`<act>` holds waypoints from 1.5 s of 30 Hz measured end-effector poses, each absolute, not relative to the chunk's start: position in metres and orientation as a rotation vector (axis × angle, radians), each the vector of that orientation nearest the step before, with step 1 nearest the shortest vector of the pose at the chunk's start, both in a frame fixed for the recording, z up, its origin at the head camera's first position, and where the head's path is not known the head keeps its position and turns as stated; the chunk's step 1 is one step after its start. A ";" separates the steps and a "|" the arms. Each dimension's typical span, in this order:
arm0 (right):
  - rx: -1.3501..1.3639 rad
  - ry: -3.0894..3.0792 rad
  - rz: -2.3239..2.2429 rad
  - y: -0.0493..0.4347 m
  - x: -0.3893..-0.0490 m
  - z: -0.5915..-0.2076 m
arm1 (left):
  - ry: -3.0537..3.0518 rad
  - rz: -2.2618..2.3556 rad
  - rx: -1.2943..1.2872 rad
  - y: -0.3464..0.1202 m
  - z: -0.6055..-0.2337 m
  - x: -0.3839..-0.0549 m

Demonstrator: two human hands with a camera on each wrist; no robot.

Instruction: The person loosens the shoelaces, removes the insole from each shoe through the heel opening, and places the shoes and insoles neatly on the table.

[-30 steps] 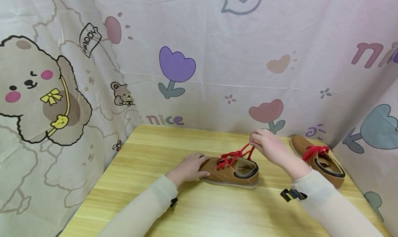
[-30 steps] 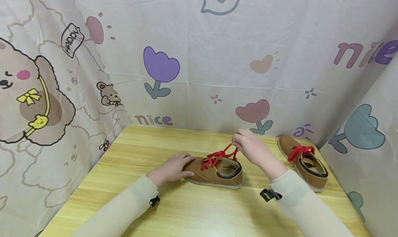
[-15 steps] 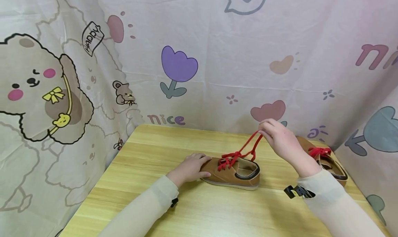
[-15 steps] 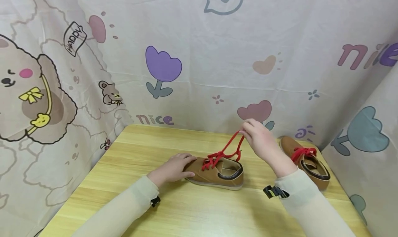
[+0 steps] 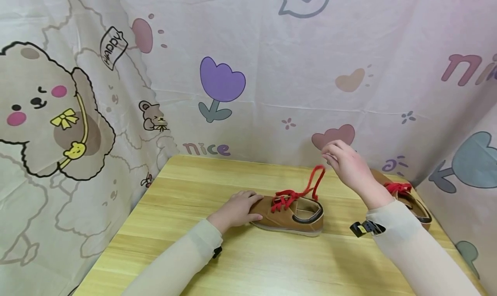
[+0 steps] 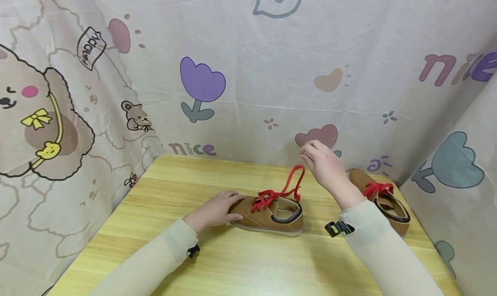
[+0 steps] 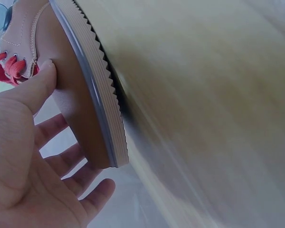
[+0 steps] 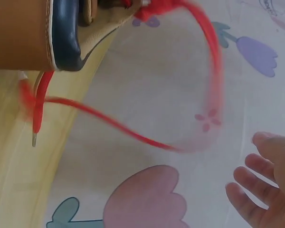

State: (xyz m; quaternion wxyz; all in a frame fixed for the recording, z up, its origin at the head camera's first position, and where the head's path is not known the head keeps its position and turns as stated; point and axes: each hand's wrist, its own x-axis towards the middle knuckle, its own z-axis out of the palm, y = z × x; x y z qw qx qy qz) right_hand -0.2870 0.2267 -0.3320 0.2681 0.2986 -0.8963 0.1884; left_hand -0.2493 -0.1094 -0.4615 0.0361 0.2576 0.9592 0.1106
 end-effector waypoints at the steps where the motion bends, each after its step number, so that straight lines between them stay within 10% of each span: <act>1: 0.794 -2.435 0.511 0.227 -0.289 -0.333 | 2.945 0.342 0.790 -0.109 -0.461 -0.249; 45: 1.128 -2.470 0.353 0.180 -0.260 -0.380 | 2.950 0.356 0.781 -0.109 -0.464 -0.250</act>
